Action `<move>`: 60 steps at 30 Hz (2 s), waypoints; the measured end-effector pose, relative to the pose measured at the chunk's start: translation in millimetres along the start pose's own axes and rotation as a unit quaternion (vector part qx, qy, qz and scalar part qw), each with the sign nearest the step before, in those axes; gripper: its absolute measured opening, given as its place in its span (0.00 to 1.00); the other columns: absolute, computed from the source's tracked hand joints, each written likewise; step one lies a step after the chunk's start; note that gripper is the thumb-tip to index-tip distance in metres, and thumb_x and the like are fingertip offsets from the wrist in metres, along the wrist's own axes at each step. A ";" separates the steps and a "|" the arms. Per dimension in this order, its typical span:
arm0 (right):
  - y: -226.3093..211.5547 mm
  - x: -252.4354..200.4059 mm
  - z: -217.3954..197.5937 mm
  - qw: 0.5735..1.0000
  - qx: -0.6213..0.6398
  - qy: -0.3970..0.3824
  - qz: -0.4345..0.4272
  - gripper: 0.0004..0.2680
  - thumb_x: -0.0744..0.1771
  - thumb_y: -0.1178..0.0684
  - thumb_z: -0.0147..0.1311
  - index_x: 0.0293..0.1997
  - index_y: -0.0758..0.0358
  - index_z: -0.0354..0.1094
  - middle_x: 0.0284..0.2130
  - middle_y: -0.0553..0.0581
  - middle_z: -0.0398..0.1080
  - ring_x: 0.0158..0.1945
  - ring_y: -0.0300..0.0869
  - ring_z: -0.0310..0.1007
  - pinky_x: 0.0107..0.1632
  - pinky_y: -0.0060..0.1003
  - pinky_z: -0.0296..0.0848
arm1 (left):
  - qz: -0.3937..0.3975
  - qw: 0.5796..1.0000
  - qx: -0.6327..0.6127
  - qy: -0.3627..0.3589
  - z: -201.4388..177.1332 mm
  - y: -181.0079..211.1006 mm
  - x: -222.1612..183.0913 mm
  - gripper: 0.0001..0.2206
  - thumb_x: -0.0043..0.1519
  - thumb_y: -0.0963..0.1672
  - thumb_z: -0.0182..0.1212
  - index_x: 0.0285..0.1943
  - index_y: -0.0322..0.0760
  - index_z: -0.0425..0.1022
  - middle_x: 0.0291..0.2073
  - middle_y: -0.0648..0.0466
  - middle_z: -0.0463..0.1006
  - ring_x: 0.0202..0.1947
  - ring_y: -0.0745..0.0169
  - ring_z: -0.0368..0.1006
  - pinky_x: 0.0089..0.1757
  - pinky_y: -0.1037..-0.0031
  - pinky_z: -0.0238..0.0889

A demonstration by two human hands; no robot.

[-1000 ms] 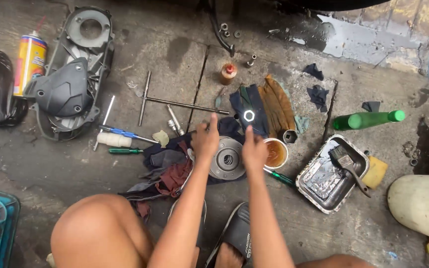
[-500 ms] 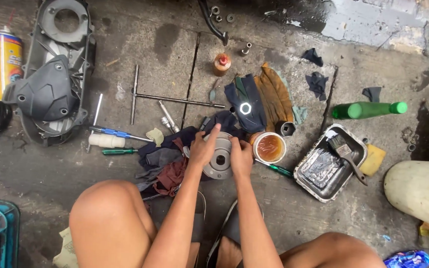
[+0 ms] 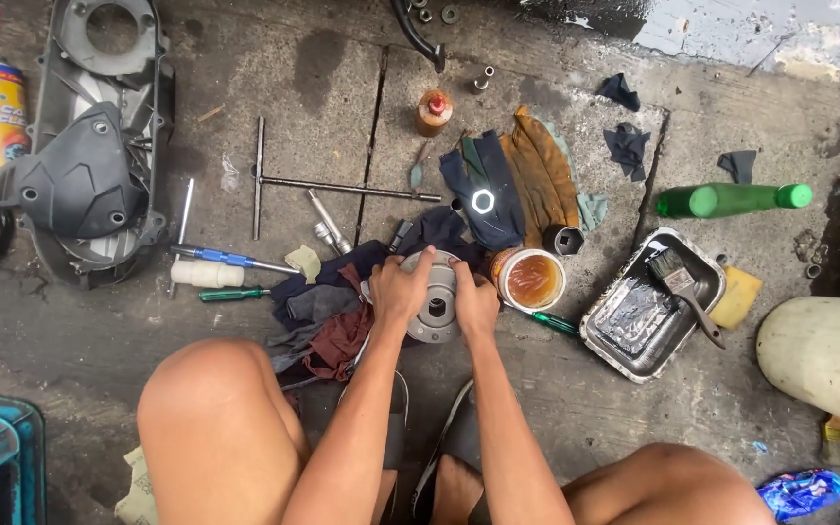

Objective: Cleaning and assembling a motorcycle clutch assembly as part of a drive belt inspection

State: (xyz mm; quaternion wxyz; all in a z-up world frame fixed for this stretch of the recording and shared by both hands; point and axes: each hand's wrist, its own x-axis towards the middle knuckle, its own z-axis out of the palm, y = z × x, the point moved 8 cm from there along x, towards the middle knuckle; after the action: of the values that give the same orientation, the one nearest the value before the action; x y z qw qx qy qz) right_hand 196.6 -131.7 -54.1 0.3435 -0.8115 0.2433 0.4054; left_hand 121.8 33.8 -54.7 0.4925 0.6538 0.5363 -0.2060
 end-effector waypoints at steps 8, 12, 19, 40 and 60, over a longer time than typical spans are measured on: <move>24.1 33.8 2.0 0.998 0.028 0.059 0.015 0.28 0.58 0.25 0.61 0.50 0.61 0.75 0.52 0.68 0.74 0.65 0.57 0.67 0.65 0.48 0.65 | -0.001 0.995 0.008 0.102 6.0 -4.7 11.9 0.30 0.55 0.62 0.57 0.51 0.39 0.76 0.51 0.40 0.74 0.59 0.36 0.71 0.59 0.52 0.62; 28.9 40.2 2.8 0.995 0.043 0.092 0.017 0.27 0.56 0.25 0.64 0.44 0.59 0.76 0.48 0.67 0.75 0.63 0.56 0.69 0.63 0.46 0.67 | 0.014 0.989 0.002 0.150 4.5 -5.8 15.5 0.25 0.54 0.61 0.59 0.42 0.40 0.76 0.44 0.40 0.77 0.53 0.34 0.74 0.56 0.51 0.65; 29.7 40.7 0.5 0.991 0.043 0.126 0.025 0.25 0.56 0.26 0.64 0.41 0.59 0.77 0.45 0.67 0.76 0.62 0.56 0.70 0.63 0.46 0.67 | 0.048 0.976 0.003 0.214 11.2 -16.0 29.5 0.22 0.53 0.59 0.62 0.35 0.41 0.77 0.35 0.44 0.78 0.45 0.34 0.77 0.49 0.51 0.69; 38.9 41.0 1.3 0.984 0.061 0.162 0.040 0.23 0.54 0.26 0.67 0.37 0.56 0.78 0.37 0.63 0.79 0.54 0.54 0.76 0.56 0.46 0.71 | 0.061 0.972 -0.008 0.227 5.1 -13.4 25.8 0.16 0.55 0.55 0.62 0.33 0.41 0.78 0.29 0.47 0.79 0.39 0.38 0.79 0.45 0.51 0.71; 44.2 55.5 1.8 0.983 0.027 0.176 0.032 0.20 0.57 0.28 0.65 0.35 0.54 0.78 0.37 0.62 0.79 0.53 0.56 0.76 0.56 0.47 0.72 | 0.107 0.942 0.023 0.318 4.6 -8.5 20.9 0.10 0.53 0.51 0.63 0.31 0.44 0.78 0.25 0.51 0.79 0.31 0.44 0.80 0.38 0.57 0.74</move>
State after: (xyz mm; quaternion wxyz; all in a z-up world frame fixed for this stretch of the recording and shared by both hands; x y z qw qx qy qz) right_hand 196.6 -165.3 -116.5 0.3036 -0.8527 0.3363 0.2602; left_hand 122.4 39.8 -77.0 0.2995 0.7500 0.5873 0.0541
